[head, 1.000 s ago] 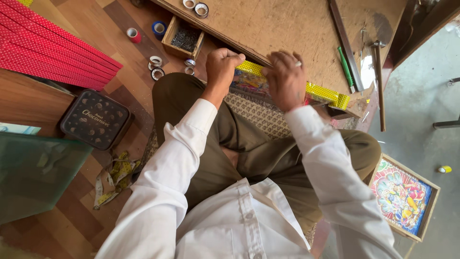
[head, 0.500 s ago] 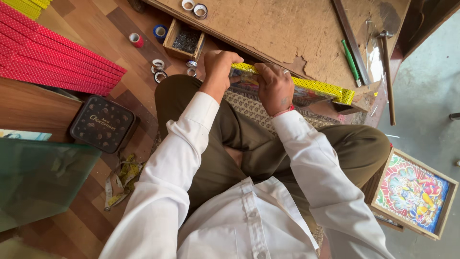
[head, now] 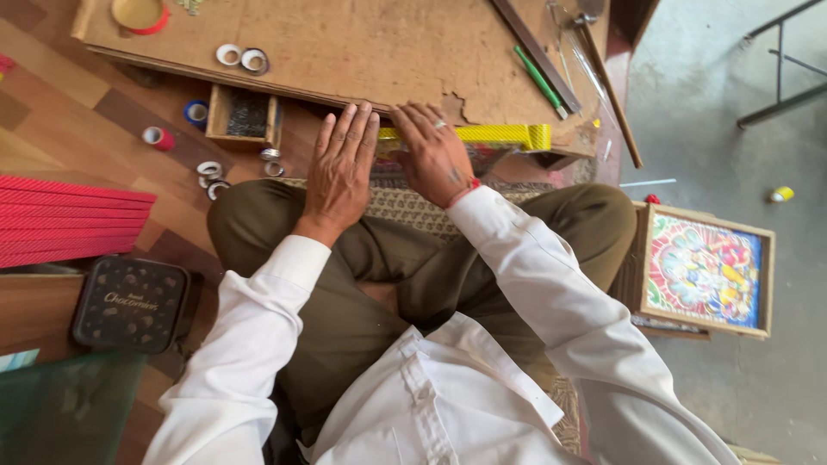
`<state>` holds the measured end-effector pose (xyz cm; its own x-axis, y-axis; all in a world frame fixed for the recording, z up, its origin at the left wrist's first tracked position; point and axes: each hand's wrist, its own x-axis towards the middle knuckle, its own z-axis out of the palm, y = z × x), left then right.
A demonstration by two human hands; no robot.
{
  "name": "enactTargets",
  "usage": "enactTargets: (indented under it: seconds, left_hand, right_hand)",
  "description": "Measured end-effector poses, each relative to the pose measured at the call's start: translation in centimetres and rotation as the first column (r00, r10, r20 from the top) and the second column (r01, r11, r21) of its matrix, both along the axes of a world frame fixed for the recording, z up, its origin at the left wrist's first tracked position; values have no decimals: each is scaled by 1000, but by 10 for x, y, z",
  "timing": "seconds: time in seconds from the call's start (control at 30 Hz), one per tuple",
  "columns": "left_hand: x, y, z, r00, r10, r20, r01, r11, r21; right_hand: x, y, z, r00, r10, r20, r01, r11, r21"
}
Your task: The person sits on the floor and assembles decorative wooden frames by applying colored adhesive tape to the edges. They use a green tool to press down a clear plastic sheet over the artwork and then apply yellow tape to the frame borders.
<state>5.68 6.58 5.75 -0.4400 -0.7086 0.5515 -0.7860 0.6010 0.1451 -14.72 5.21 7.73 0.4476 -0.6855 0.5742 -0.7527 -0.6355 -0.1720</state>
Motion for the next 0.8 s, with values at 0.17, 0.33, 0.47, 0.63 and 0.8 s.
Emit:
enactTargets:
  seconds: [0.17,0.33,0.47,0.63,0.8]
  left_hand:
    - [-34,-18,-17,993,-119,1,119,992,30]
    - [-71,-15,-16,988,-145,-51,150,985,91]
    - [-69,-4,-4,989,-147,-11,147,987,67]
    - [-68,-2,1,988,-149,31,147,987,59]
    - [-65,1,-5,988,-131,80,123,987,101]
  right_hand:
    - [-68,23,3,920,-225,321,194,973,126]
    - [-139,-4,20,939,-253,235,189,946,265]
    - [-158,-22,29,858,-419,297,57,652,756]
    - [-162,-27,19,770,-483,418,-72,585,808]
    - [-166,-33,3,638,-524,564,-232,568,790]
